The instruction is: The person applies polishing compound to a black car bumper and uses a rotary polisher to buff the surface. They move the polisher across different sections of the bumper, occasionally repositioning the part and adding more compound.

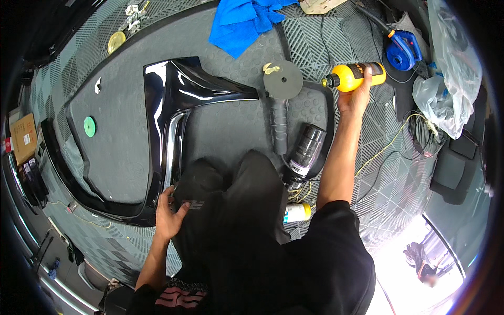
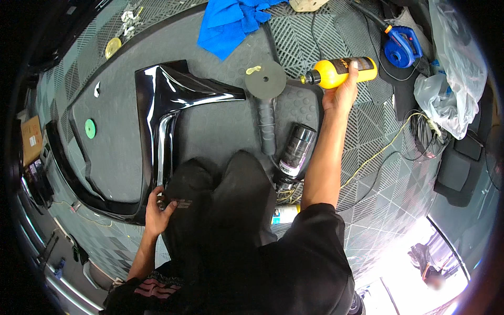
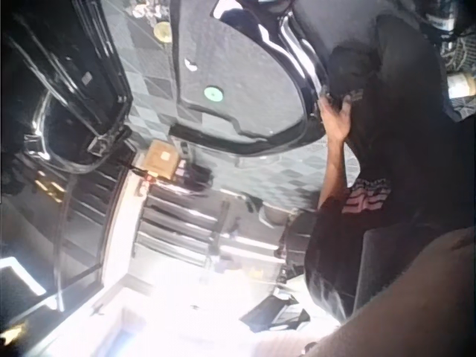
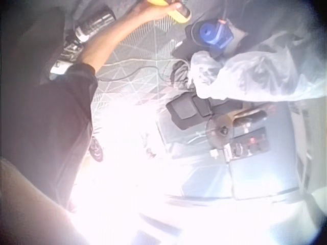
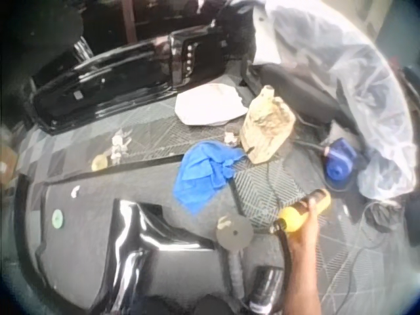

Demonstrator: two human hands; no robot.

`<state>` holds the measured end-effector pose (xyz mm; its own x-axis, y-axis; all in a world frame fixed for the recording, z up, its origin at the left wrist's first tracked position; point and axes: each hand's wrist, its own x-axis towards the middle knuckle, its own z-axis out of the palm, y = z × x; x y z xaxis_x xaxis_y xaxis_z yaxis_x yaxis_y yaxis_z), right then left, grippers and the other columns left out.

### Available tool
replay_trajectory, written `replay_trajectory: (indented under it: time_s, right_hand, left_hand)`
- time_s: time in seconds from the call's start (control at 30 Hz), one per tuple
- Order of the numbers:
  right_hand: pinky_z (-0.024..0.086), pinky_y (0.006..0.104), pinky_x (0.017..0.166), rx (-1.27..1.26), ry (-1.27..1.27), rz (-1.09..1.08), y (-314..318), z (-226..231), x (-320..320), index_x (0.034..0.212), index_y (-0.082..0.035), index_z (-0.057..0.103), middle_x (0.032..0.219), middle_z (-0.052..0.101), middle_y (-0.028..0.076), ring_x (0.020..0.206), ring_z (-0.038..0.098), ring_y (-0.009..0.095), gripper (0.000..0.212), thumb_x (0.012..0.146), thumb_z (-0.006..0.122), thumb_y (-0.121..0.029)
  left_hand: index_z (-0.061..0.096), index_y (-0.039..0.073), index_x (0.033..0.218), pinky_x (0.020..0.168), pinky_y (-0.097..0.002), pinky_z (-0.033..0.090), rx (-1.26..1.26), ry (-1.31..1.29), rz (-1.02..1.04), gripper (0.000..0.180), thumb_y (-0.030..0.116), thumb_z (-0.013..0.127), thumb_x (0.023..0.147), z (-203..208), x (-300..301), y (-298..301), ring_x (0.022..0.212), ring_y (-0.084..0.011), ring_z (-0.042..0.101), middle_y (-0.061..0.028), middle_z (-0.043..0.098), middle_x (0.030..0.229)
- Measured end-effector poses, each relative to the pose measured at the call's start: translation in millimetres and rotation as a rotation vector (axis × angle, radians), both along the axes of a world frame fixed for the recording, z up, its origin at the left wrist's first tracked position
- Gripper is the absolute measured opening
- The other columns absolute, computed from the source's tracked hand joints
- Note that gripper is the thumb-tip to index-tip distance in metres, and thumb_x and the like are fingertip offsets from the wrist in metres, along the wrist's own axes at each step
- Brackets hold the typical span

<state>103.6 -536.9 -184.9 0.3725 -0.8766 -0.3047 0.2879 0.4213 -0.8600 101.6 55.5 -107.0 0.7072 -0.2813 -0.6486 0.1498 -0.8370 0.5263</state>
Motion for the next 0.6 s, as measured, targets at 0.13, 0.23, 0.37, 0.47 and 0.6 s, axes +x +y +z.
replay_trajectory:
  time_s: [0.13,0.23,0.37,0.47,0.6]
  right_hand:
    - [0.059,0.0374,0.082,-0.295,0.061,-0.118,16,0,4,0.122,-0.001,0.054,0.103,0.065,0.009,0.087,0.067,0.019,0.045,0.097,0.075,-0.03]
    - [0.054,0.0372,0.094,-0.573,0.205,-0.128,35,-17,7,0.129,0.003,0.049,0.112,0.062,0.012,0.1,0.063,0.022,0.052,0.095,0.079,-0.023]
    - [0.052,0.0387,0.098,-0.663,0.259,-0.089,59,-46,6,0.132,0.006,0.045,0.119,0.059,0.015,0.106,0.061,0.024,0.058,0.094,0.08,-0.018]
    - [0.055,0.0343,0.09,-0.5,0.214,-0.142,61,-55,-1,0.122,0.004,0.052,0.11,0.063,0.012,0.094,0.064,0.02,0.044,0.097,0.077,-0.023]
    - [0.06,0.0412,0.08,0.106,0.171,-0.045,43,-63,-5,0.118,-0.003,0.056,0.102,0.068,0.011,0.09,0.069,0.025,0.046,0.098,0.069,-0.043]
  left_hand:
    - [0.049,0.002,0.144,0.098,-0.0442,0.053,-0.005,-0.002,-0.006,0.068,0.022,0.081,0.088,1,-2,-1,0.111,-0.0361,0.064,-0.0214,0.062,0.132]
    - [0.05,0.002,0.144,0.098,-0.044,0.053,-0.012,-0.021,0.005,0.068,0.021,0.081,0.087,2,-5,2,0.112,-0.0358,0.064,-0.0207,0.061,0.133]
    - [0.051,0.001,0.143,0.1,-0.0438,0.052,-0.019,-0.014,0.038,0.068,0.019,0.082,0.086,2,-10,6,0.114,-0.0359,0.063,-0.0205,0.061,0.134]
    - [0.051,0.001,0.143,0.1,-0.0438,0.051,-0.029,-0.044,0.013,0.068,0.019,0.082,0.085,0,-11,9,0.115,-0.0363,0.062,-0.0207,0.061,0.134]
    - [0.051,0.002,0.143,0.1,-0.0445,0.05,-0.049,-0.064,-0.02,0.069,0.02,0.083,0.085,-4,-7,9,0.115,-0.0368,0.062,-0.0204,0.061,0.133]
